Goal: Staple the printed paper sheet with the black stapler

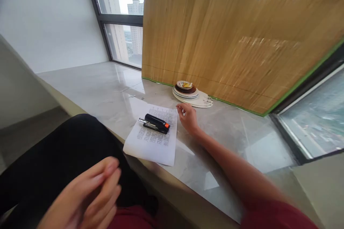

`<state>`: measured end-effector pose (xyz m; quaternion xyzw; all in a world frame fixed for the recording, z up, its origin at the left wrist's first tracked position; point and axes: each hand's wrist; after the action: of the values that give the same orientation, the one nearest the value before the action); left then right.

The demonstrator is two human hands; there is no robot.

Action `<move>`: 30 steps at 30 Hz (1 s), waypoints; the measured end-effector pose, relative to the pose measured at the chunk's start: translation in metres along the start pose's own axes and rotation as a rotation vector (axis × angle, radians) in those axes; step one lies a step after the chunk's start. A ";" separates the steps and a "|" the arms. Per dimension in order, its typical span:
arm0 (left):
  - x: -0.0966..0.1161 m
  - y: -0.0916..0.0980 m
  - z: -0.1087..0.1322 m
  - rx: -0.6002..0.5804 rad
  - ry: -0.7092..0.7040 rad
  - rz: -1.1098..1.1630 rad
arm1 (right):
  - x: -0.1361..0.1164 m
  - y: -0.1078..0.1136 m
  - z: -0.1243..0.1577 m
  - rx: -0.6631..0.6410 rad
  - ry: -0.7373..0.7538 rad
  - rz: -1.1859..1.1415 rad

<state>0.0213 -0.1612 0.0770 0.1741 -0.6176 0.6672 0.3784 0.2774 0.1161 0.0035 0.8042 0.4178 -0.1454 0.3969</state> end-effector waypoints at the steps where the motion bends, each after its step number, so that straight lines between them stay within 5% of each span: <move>1: 0.003 -0.005 -0.007 0.030 -0.002 0.022 | -0.017 -0.004 0.008 0.002 -0.007 -0.075; 5: 0.006 -0.013 -0.027 0.071 0.010 0.031 | -0.071 -0.013 0.043 -0.155 0.221 -0.174; 8: 0.001 -0.010 -0.026 -0.006 0.003 0.034 | -0.080 -0.013 0.056 -0.194 0.397 -0.183; 15: -0.005 -0.006 -0.020 -0.119 -0.030 0.043 | -0.066 -0.012 0.047 -0.159 0.296 -0.143; 30: -0.012 -0.003 -0.019 -0.170 -0.073 -0.095 | -0.069 -0.011 0.048 -0.165 0.296 -0.138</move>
<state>0.0360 -0.1463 0.0678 0.1946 -0.6764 0.5870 0.4001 0.2312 0.0452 0.0063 0.7507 0.5365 -0.0178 0.3851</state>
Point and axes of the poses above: each hand's wrist, its own z-axis away from the middle knuckle, its own y-axis out of the back of the hand, x = y × z
